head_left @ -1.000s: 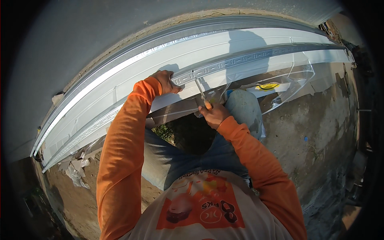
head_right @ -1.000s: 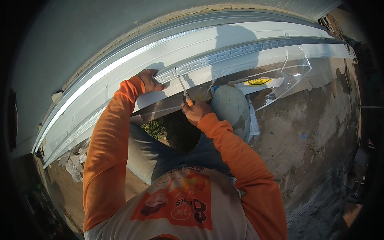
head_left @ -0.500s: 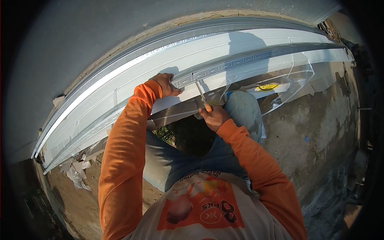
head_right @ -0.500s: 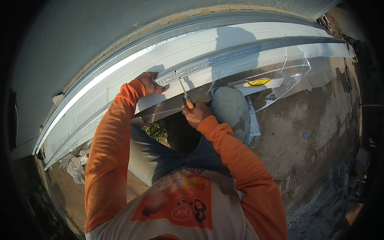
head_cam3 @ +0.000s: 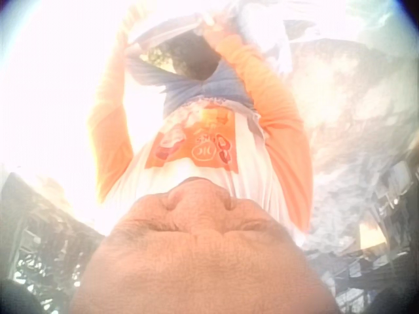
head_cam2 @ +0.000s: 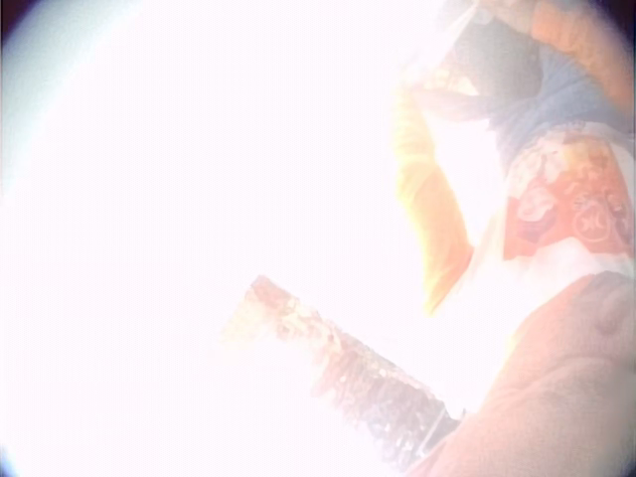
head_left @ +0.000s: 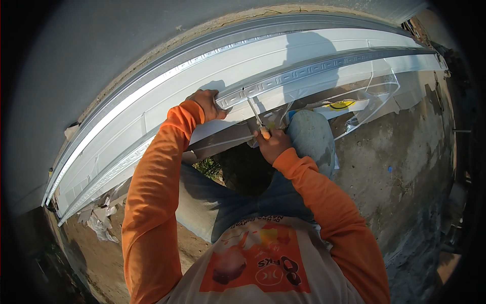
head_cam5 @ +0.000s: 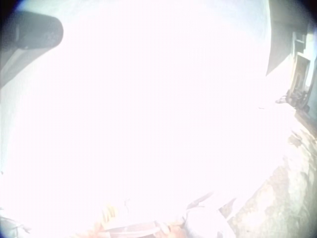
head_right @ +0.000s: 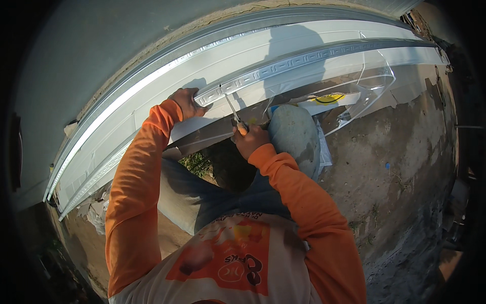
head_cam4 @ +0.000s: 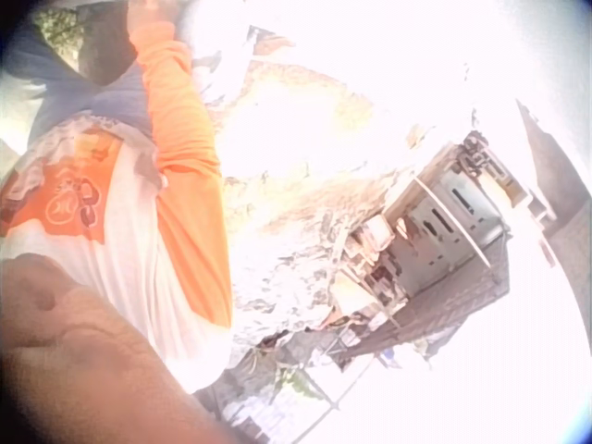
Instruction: The person approaches building materials, measures a metal profile with a tape measure, cuts it using shears, and lifts the metal profile.
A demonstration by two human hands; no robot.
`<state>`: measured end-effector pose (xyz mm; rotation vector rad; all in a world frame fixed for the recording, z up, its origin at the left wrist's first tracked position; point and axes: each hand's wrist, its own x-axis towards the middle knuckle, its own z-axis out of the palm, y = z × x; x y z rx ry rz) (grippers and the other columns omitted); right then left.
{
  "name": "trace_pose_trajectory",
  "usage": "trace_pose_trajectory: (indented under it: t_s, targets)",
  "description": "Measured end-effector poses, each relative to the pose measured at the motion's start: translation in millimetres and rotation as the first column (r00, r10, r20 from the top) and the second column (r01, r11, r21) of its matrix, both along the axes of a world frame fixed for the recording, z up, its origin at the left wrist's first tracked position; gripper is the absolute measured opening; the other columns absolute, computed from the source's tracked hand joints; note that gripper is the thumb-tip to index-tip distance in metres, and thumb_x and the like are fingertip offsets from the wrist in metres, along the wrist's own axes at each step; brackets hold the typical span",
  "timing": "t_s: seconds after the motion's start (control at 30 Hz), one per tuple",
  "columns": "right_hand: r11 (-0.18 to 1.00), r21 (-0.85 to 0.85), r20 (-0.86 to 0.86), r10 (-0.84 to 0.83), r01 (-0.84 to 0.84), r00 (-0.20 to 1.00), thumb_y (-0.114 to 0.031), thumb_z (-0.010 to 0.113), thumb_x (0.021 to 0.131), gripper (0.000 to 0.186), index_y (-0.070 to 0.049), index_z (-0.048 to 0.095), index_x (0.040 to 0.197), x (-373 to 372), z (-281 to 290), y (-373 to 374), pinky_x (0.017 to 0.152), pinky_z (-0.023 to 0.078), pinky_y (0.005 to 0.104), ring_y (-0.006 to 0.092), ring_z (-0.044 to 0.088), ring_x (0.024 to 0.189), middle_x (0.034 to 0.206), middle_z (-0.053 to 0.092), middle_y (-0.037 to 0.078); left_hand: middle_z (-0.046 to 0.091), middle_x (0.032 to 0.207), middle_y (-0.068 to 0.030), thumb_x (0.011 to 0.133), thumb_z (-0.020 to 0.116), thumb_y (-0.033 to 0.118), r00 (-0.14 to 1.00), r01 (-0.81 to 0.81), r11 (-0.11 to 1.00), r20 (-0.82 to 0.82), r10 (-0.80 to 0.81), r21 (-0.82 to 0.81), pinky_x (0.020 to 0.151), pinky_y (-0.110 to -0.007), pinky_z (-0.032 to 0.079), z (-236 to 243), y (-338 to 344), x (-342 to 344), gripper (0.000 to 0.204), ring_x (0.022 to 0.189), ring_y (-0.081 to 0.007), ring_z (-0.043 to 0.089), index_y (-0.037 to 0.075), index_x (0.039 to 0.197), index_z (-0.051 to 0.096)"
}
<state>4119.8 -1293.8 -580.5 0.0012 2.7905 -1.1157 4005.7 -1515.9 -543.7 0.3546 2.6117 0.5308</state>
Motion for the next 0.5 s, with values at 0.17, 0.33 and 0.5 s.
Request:
trace_pose_trajectory:
  t_s: [0.17,0.33,0.5]
  targets:
    - [0.999,-0.026,-0.022,-0.046,0.045,0.999,-0.036,0.058,0.08,0.038,0.001,0.058,0.073,2,-6,1,0.063,0.047,0.047,0.0422,0.058,0.069,0.068,0.059,0.022,0.065,0.079,-0.0169,0.065,0.068,0.037,0.937,-0.064,0.988,0.348,0.012,0.138,0.07,-0.037,0.05,16,4,-7,0.051,0.074,-0.0304,0.065,0.001,0.1,0.06]
    - [0.987,-0.09,0.085,-0.128,0.136,0.988,-0.036,0.06,0.079,0.037,0.001,0.058,0.076,-2,-3,-8,0.069,0.046,0.0455,0.0414,0.058,0.074,0.076,0.06,0.024,0.064,0.075,-0.0179,0.068,0.067,0.04,0.997,0.024,0.992,0.069,-0.032,0.122,0.061,-0.039,0.051,13,2,3,0.05,0.065,-0.0303,0.064,0.003,0.1,0.057]
    - [0.954,-0.273,0.054,-0.117,0.127,0.992,-0.035,0.062,0.082,0.039,0.002,0.056,0.071,4,-17,-15,0.056,0.044,0.0419,0.0353,0.053,0.053,0.063,0.056,0.019,0.065,0.08,-0.015,0.074,0.055,0.062,0.792,-0.205,0.961,-0.608,0.053,-0.183,0.07,-0.039,0.052,-18,21,36,0.065,0.082,-0.0303,0.064,0.003,0.101,0.055]
